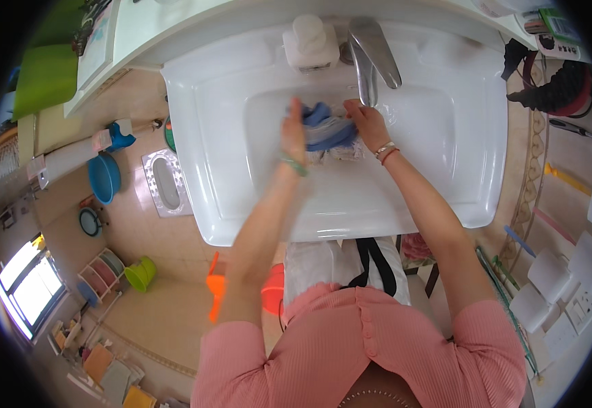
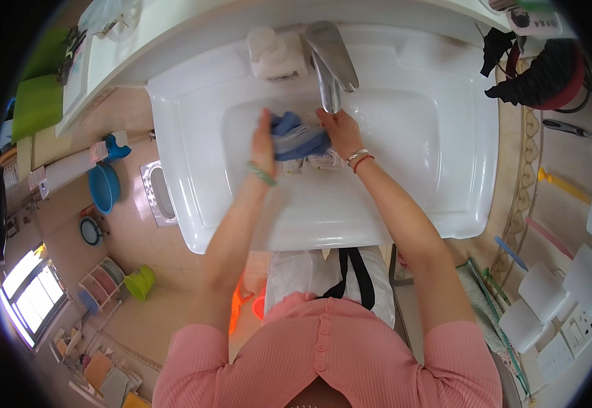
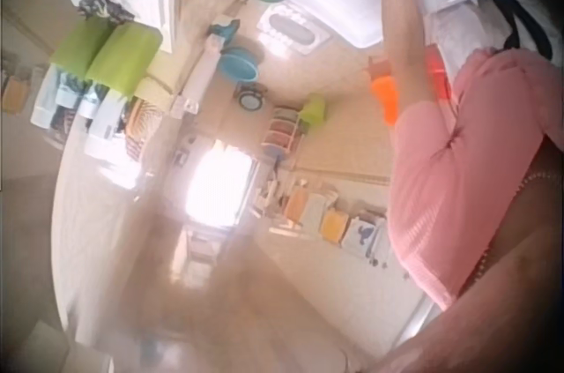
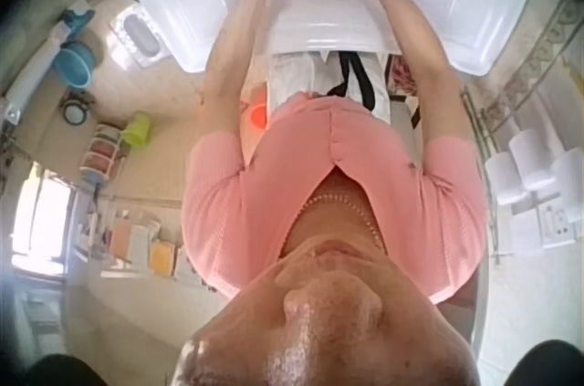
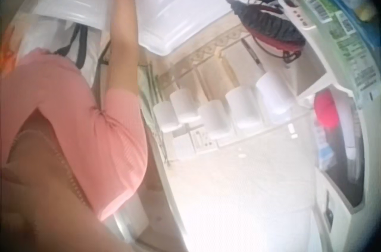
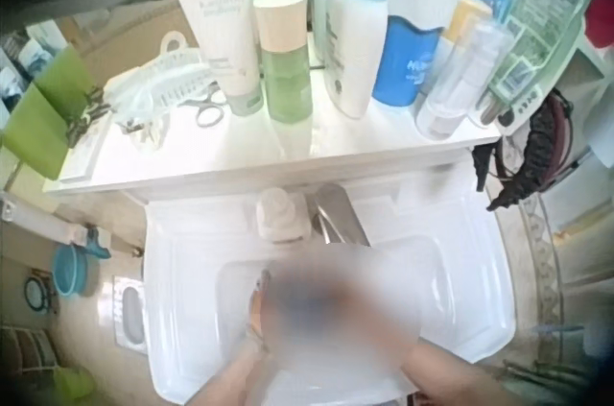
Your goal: The person washes a small bundle of light-colored and blue fabric by hand in a bathroom sink. They wet the items, rub them together, rinse them under running water, and wring out the excess water. Finally, they unfold and display the washed blue garment.
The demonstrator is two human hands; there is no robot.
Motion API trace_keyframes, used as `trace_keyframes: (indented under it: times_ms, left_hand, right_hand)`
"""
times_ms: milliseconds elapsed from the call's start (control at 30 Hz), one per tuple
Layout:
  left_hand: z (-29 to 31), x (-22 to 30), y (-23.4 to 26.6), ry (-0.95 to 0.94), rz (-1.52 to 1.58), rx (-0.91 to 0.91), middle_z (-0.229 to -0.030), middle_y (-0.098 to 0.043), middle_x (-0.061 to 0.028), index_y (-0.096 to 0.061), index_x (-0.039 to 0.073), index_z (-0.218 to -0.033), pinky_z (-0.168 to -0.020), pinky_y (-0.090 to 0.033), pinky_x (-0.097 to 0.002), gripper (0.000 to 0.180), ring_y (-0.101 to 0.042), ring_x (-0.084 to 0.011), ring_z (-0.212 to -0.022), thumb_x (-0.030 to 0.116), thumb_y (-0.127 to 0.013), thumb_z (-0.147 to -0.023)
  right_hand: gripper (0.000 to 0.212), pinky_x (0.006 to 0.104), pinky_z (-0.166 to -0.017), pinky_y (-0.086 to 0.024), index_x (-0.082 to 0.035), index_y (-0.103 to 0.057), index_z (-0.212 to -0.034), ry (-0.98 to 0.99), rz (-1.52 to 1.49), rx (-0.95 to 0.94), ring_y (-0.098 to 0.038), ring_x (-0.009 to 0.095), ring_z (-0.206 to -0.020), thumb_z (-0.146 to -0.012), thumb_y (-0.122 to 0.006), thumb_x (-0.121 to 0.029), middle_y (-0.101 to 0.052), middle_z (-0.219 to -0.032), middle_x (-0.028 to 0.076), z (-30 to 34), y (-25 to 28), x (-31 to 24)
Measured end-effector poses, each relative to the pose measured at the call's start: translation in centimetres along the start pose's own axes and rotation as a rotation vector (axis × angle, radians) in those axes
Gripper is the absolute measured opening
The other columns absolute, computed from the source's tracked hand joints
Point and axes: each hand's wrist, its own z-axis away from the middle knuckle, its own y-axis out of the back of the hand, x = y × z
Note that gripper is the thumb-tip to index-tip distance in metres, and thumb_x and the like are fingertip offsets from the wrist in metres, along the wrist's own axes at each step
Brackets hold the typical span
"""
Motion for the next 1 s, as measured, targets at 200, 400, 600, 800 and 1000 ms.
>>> trace_keyframes:
  times_ms: [200,400,600,800,1000]
  left_hand:
    - [0.0,5.8,5.1,-0.07,-0.268,-0.062,-0.077,-0.055,0.0004,-0.063,0.001,-0.091,-0.068,-0.04,-0.0234,0.04,-0.048,-0.009,-0.071,0.04,-0.055,-0.089]
    - [1.8,2.7,5.7,-0.3,-0.497,-0.213,-0.095,-0.06,-0.0092,-0.059,0.003,-0.105,-0.073,-0.046,-0.026,0.027,-0.059,-0.0145,-0.08,0.007,-0.058,-0.078]
    - [3.1,-0.5,1.6,-0.088,-0.265,-0.655,-0.099,-0.06,-0.0086,-0.058,0.001,-0.105,-0.075,-0.048,-0.027,0.025,-0.061,-0.0164,-0.084,0.007,-0.059,-0.081]
    - [2.7,-2.0,-1.2,0.012,-0.372,-0.36,-0.079,-0.064,-0.0042,-0.064,0.002,-0.091,-0.056,-0.048,-0.0254,0.032,-0.06,-0.0129,-0.061,0.034,-0.061,-0.089]
    - [2.0,2.0,1.1,0.204,-0.063,-0.278,-0.073,-0.057,-0.0014,-0.063,0.006,-0.092,-0.05,-0.041,-0.0236,0.024,-0.051,-0.0104,-0.053,0.03,-0.062,-0.089]
  right_hand:
    - [0.022,0.0314,-0.071,-0.048,-0.006,-0.065,-0.088,0.166,0.056,-0.04,-0.062,0.02,-0.081,-0.085,-0.065,-0.028,-0.065,-0.089,0.005,3.9,2.6,1.6]
    - [0.017,0.0268,-0.074,-0.049,-0.007,-0.063,-0.1,-0.359,-1.167,-0.141,-0.059,0.011,-0.084,-0.091,-0.059,-0.021,-0.064,-0.096,0.0,3.8,7.4,-0.9]
    - [0.032,0.0286,-0.087,-0.046,-0.004,-0.057,-0.119,-0.441,-1.196,-0.182,-0.057,0.014,-0.099,-0.092,-0.058,-0.02,-0.062,-0.107,0.002,3.2,8.6,-2.4]
    - [0.042,0.0282,-0.09,-0.041,0.001,-0.055,-0.12,-0.417,-1.065,-0.247,-0.052,0.014,-0.105,-0.086,-0.066,-0.022,-0.06,-0.111,0.004,5.2,8.7,-4.5]
    - [0.051,0.0238,-0.081,-0.044,0.0,-0.05,-0.124,-0.306,-0.29,-0.297,-0.053,0.01,-0.095,-0.084,-0.068,-0.025,-0.06,-0.108,0.004,4.7,11.3,-2.2]
